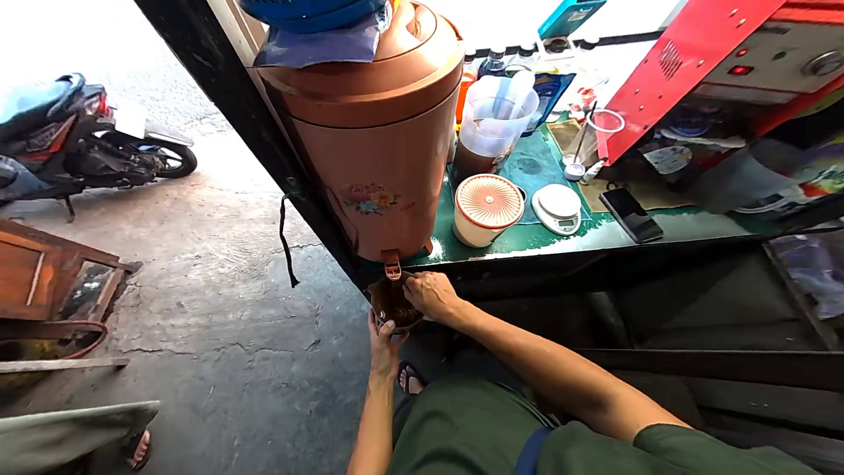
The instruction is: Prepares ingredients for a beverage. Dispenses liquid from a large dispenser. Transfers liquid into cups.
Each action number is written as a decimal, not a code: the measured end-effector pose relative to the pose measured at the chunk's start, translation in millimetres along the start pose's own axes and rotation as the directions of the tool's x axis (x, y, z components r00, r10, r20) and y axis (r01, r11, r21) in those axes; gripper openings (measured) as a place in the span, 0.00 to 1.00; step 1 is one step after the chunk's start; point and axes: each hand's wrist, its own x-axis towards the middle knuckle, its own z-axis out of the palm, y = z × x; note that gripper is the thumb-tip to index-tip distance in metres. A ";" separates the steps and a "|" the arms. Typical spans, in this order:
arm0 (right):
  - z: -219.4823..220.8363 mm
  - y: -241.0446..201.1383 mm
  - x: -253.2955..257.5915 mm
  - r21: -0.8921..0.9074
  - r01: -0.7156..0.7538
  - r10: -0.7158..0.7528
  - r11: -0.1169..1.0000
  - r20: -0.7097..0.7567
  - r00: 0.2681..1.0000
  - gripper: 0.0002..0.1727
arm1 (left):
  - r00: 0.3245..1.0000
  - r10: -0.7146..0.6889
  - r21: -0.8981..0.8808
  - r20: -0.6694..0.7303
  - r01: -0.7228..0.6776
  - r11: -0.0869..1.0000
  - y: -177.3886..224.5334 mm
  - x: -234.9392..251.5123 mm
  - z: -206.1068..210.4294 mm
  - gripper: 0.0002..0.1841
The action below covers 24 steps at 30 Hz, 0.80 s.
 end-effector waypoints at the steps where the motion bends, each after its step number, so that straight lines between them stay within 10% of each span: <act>1: -0.3 -2.3 -2.9 -0.030 0.014 -0.013 0.999 0.048 0.999 0.23 | 1.000 0.001 0.000 0.004 -0.001 1.000 0.5 0.3 -0.1 0.65; 4: -5.2 -8.8 -15.1 -0.010 0.163 -0.158 0.987 0.182 0.971 0.23 | 1.000 0.010 0.025 0.019 -0.011 1.000 -0.6 1.2 -0.5 0.63; 9: 5.7 8.4 2.3 0.035 0.029 -0.025 0.999 -0.110 0.994 0.21 | 1.000 0.009 0.004 0.007 -0.009 1.000 0.1 0.5 0.0 0.61; 14: -4.8 -4.2 -14.4 -0.010 0.209 -0.204 0.978 0.175 0.963 0.23 | 1.000 0.010 0.009 0.008 -0.010 1.000 -1.8 1.5 -0.7 0.60; 19: 4.2 7.4 0.4 0.007 0.060 -0.059 0.998 -0.064 0.996 0.22 | 1.000 -0.002 0.000 -0.010 0.002 1.000 -2.5 0.6 0.0 0.62; 24: -1.7 -2.1 -17.0 -0.013 0.232 -0.226 0.973 0.181 0.957 0.23 | 1.000 -0.004 0.009 -0.006 0.004 1.000 -5.3 2.0 -0.5 0.63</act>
